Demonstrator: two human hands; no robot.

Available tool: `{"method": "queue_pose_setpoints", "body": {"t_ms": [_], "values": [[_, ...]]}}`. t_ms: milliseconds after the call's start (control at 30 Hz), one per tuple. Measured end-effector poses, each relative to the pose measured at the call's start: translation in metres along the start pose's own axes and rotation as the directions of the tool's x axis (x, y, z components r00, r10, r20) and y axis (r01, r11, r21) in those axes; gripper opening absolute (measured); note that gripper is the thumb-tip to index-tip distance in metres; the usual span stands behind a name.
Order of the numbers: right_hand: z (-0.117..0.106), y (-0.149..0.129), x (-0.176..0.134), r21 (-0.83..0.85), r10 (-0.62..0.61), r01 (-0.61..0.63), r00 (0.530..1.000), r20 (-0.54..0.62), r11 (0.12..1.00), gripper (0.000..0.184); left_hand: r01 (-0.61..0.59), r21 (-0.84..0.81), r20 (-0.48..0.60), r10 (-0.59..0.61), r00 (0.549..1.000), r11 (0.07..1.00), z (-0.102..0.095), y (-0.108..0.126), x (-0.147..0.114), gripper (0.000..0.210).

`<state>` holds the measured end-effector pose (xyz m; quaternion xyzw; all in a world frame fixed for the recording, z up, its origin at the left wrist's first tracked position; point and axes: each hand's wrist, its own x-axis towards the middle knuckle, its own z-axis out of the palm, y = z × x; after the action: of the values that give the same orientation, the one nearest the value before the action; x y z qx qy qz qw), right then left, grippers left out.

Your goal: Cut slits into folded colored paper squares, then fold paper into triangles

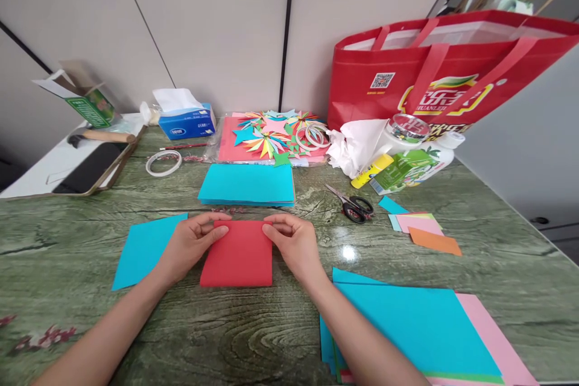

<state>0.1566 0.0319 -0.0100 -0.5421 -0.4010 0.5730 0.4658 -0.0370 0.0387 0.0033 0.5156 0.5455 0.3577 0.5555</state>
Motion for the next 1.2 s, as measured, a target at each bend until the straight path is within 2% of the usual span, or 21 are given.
{"method": "queue_pose_setpoints", "body": {"t_ms": [133, 267, 400, 533, 767, 933, 1067, 1200], "values": [[-0.004, 0.005, 0.005, -0.151, -0.058, 0.060, 0.998, 0.018, 0.987, 0.015, -0.040, 0.124, -0.011, 0.041, 0.999, 0.992, 0.002, -0.006, 0.003, 0.022], [-0.002, 0.008, 0.006, -0.355, -0.157, 0.161, 0.987, 0.038, 0.921, 0.007, -0.089, 0.256, -0.015, 0.096, 0.995, 0.963, 0.003, -0.010, 0.003, 0.021], [0.001, 0.007, 0.001, -0.590, -0.270, 0.249, 0.961, 0.055, 0.768, 0.009, -0.182, 0.421, 0.008, 0.197, 0.980, 0.889, 0.003, -0.009, 0.003, 0.022], [0.002, 0.005, -0.001, -0.761, -0.354, 0.301, 0.930, 0.100, 0.575, 0.013, -0.303, 0.572, 0.136, 0.277, 0.951, 0.762, 0.005, -0.009, 0.005, 0.024], [0.002, 0.003, 0.003, -0.845, -0.302, 0.316, 0.933, 0.195, 0.432, 0.018, -0.352, 0.823, 0.263, 0.252, 0.931, 0.445, 0.005, -0.005, 0.004, 0.030], [0.003, 0.002, 0.003, -0.872, -0.271, 0.294, 0.942, 0.197, 0.392, 0.017, -0.414, 0.872, 0.355, 0.246, 0.902, 0.260, 0.010, 0.013, 0.003, 0.028], [0.001, -0.002, 0.004, -0.864, -0.281, 0.348, 0.925, 0.255, 0.363, 0.017, -0.548, 0.808, 0.520, 0.176, 0.836, 0.218, 0.015, 0.017, 0.010, 0.029], [0.002, -0.014, 0.006, -0.862, -0.146, 0.403, 0.915, 0.376, 0.306, 0.021, -0.583, 0.782, 0.572, 0.115, 0.812, 0.221, 0.014, 0.020, 0.015, 0.022]]}}
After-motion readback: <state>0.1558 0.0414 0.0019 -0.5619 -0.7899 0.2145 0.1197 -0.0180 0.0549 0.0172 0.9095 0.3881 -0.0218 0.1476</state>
